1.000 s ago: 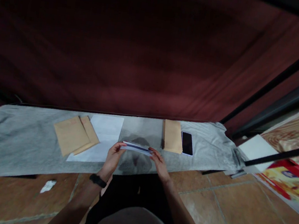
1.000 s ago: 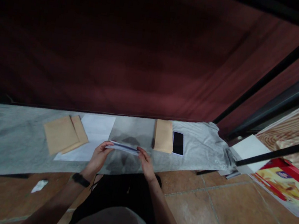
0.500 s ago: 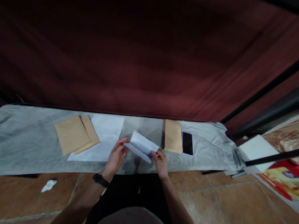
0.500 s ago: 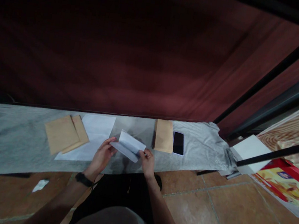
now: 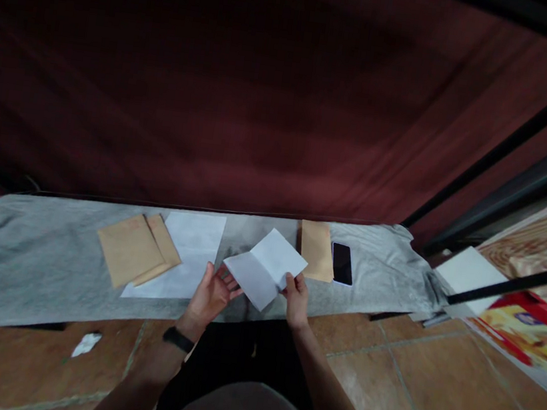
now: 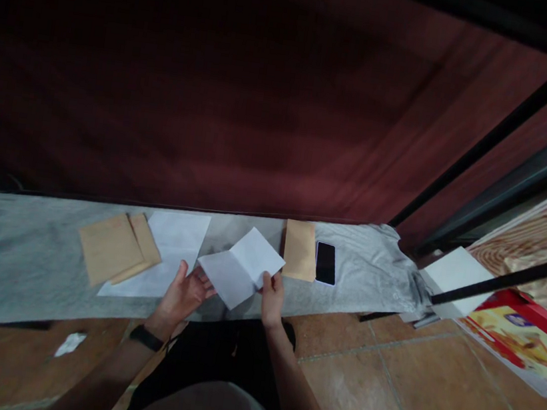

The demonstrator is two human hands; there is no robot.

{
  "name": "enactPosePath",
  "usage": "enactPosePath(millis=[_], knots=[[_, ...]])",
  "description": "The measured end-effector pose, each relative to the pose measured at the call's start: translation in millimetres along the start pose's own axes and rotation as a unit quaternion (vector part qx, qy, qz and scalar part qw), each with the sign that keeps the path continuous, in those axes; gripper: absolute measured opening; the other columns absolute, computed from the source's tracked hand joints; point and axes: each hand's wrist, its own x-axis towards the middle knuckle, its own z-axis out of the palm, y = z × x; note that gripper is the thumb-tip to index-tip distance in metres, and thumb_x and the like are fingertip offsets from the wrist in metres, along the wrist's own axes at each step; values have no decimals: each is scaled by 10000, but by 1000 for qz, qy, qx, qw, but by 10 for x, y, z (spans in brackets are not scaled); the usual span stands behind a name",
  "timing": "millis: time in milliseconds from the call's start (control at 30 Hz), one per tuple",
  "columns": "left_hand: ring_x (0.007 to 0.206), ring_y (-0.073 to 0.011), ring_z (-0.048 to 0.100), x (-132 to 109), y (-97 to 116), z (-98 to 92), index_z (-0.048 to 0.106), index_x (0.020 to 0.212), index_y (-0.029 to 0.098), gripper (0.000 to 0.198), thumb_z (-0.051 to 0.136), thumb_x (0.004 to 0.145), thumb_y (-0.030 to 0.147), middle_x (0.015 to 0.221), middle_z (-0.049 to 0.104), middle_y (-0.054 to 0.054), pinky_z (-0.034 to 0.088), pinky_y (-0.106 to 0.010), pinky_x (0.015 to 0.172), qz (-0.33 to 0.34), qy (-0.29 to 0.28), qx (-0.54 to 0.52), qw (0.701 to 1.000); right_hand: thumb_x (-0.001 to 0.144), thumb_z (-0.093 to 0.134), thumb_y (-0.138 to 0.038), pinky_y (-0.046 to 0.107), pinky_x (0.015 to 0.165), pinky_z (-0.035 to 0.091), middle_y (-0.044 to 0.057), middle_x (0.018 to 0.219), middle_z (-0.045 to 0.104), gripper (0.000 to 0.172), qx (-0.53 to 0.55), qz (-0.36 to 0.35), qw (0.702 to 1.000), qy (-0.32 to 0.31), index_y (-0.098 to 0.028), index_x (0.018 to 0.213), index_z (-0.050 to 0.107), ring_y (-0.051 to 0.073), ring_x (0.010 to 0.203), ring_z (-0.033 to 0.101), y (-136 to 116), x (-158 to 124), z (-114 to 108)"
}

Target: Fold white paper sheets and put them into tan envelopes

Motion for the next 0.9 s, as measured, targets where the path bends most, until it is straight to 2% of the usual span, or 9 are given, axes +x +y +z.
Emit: enactPosePath(millis=[133,300,400,467,533,633,767,833,900], knots=[[1119,-252,665,-64,-222,39,587,1288,277,488,718,833,394,1205,715,-59,527,-445,959,6,2,73,997,698,756,-458,296,665,550,21,954,701,419,44,25,998,41,-228,1026,634,182,813,661,98,-66,75],[1102,-321,666,-64,-429,80,641,1244,131,652,844,650,308,1156,732,-135,506,-432,974,57,86,202,974,673,789,-396,309,722,562,37,1018,710,418,108,57,992,7,-223,1021,635,203,866,687,147,-191,141],[1070,-318,671,-35,-293,59,693,1144,120,617,851,590,342,1108,750,-123,493,-420,976,115,114,284,945,653,796,-387,284,671,552,24,969,724,399,115,89,989,24,-236,981,625,198,825,693,83,-174,64],[1024,-303,681,-23,-115,33,709,1110,135,568,830,602,357,1056,765,-99,495,-409,956,125,106,340,926,628,808,-380,258,620,534,1,905,728,414,110,107,987,38,-246,973,623,185,772,689,1,-125,-37],[938,-287,697,-16,79,10,716,1089,138,526,810,623,362,984,776,-81,510,-398,898,100,84,386,913,606,825,-378,240,587,516,-13,856,730,444,103,124,987,20,-244,981,630,174,724,685,-91,-74,-144],[816,-258,700,9,312,7,734,1018,136,461,810,622,359,914,777,-67,518,-357,796,35,38,434,900,623,837,-421,235,565,505,-3,831,740,473,82,157,983,-54,-219,1008,649,165,669,679,-185,-36,-239],[735,-234,686,130,483,78,741,954,128,435,836,601,364,854,765,-64,509,-320,699,-25,-13,465,885,675,824,-484,237,523,497,10,784,741,469,57,186,974,-111,-178,1005,690,158,611,662,-144,-63,-205],[739,-221,685,218,532,119,729,989,135,473,855,593,360,863,760,-59,510,-305,684,-4,5,457,889,649,854,-432,235,538,514,7,770,741,419,69,186,976,-90,-171,937,696,153,616,665,-65,-82,-158],[783,-205,691,297,546,133,698,1082,170,540,867,603,353,909,756,-46,518,-291,700,47,56,412,908,618,875,-365,240,581,542,1,785,747,375,106,174,978,-37,-181,883,683,155,656,683,27,-94,-111]])
